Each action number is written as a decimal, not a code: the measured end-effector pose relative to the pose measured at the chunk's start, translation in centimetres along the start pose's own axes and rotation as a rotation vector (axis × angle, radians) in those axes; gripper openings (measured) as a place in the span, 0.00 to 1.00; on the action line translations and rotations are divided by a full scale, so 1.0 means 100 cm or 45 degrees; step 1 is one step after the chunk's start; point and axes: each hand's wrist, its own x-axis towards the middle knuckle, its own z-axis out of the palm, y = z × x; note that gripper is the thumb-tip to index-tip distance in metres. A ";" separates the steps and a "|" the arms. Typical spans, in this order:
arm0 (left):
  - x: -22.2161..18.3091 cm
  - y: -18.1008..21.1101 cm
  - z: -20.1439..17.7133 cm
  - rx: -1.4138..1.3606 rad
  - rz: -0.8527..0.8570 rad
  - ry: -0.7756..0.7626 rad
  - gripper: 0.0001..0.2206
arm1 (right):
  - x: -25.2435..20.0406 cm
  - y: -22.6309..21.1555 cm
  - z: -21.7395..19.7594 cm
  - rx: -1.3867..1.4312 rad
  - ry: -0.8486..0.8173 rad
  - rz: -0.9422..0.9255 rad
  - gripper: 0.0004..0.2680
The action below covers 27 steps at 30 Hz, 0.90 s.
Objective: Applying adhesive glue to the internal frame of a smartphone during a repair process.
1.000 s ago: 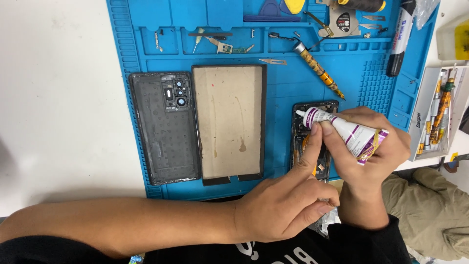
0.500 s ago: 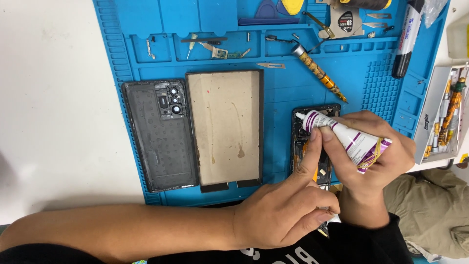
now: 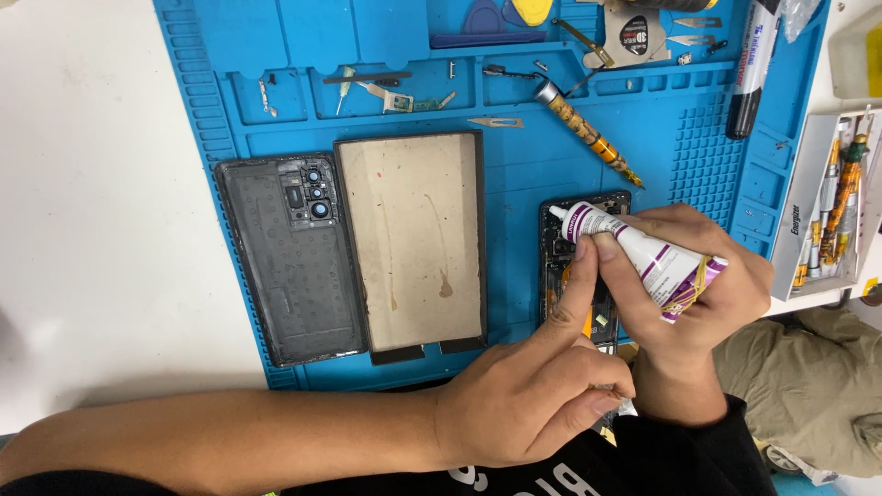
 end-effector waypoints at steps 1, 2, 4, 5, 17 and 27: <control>0.000 0.000 0.000 0.000 0.003 0.000 0.05 | 0.000 0.000 0.000 -0.001 0.001 -0.002 0.06; 0.000 0.000 0.000 0.007 0.002 0.000 0.06 | 0.000 0.001 0.000 0.012 0.008 -0.006 0.06; 0.000 0.000 0.001 0.010 -0.005 0.000 0.06 | -0.001 0.001 0.001 0.025 0.013 -0.003 0.06; 0.000 0.000 0.001 0.010 -0.011 0.003 0.06 | -0.001 0.002 0.001 0.024 0.014 -0.009 0.06; 0.000 0.000 0.002 -0.007 -0.032 -0.029 0.06 | -0.001 0.005 0.002 0.044 0.060 -0.082 0.07; 0.001 -0.001 0.004 -0.078 -0.047 -0.030 0.06 | -0.004 0.005 0.002 0.031 0.104 -0.029 0.07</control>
